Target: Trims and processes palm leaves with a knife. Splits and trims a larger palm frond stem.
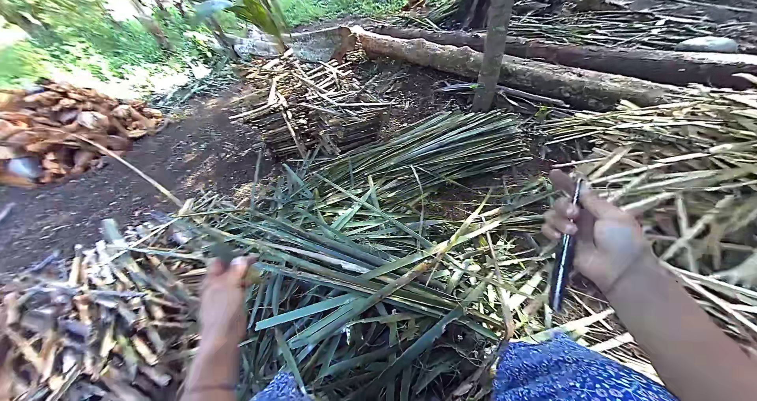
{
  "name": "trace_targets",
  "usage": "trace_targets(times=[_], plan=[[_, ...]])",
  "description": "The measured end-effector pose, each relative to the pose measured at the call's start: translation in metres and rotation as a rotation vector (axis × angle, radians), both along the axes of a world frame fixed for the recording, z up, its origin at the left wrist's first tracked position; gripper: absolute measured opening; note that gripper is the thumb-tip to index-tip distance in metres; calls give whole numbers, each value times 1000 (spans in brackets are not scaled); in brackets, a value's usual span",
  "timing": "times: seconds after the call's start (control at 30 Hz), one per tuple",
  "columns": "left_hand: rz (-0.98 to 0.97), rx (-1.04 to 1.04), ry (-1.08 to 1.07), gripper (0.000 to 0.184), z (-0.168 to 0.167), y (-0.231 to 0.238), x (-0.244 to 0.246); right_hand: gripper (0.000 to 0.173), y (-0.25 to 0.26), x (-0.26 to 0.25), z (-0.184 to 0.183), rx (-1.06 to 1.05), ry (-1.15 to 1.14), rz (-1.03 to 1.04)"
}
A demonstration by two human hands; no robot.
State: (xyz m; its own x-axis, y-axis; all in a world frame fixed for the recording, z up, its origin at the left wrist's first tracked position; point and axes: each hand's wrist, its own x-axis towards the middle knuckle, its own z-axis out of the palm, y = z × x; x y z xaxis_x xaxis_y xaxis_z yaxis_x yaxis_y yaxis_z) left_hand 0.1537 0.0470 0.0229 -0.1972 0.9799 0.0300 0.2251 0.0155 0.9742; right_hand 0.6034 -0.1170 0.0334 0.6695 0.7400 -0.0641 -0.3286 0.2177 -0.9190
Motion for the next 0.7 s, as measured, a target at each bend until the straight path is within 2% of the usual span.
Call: trace_targets(times=[0.1,0.17,0.27,0.33,0.4,0.5,0.57,0.7], plan=[[-188,-6,-137,22,4,-12,42,43,5,-46,2,-91,-245,434],[-299,1,-225,28,9,-25,67,43,6,-79,5,-145,-353,669],[-465,50,-309,47,13,-43,98,53,10,-113,1,-189,-399,959],[-512,97,-342,47,15,-55,113,61,15,-128,-5,-194,-320,1095],[-537,167,-375,39,15,-62,125,62,20,-137,-10,-142,-172,1141],[-534,206,-439,26,16,-69,138,43,27,-145,-16,-59,54,1025],[-554,191,-454,22,16,-73,144,31,31,-145,-16,-36,139,939],[-665,167,-425,20,11,-78,153,27,34,-146,-15,-24,215,805]])
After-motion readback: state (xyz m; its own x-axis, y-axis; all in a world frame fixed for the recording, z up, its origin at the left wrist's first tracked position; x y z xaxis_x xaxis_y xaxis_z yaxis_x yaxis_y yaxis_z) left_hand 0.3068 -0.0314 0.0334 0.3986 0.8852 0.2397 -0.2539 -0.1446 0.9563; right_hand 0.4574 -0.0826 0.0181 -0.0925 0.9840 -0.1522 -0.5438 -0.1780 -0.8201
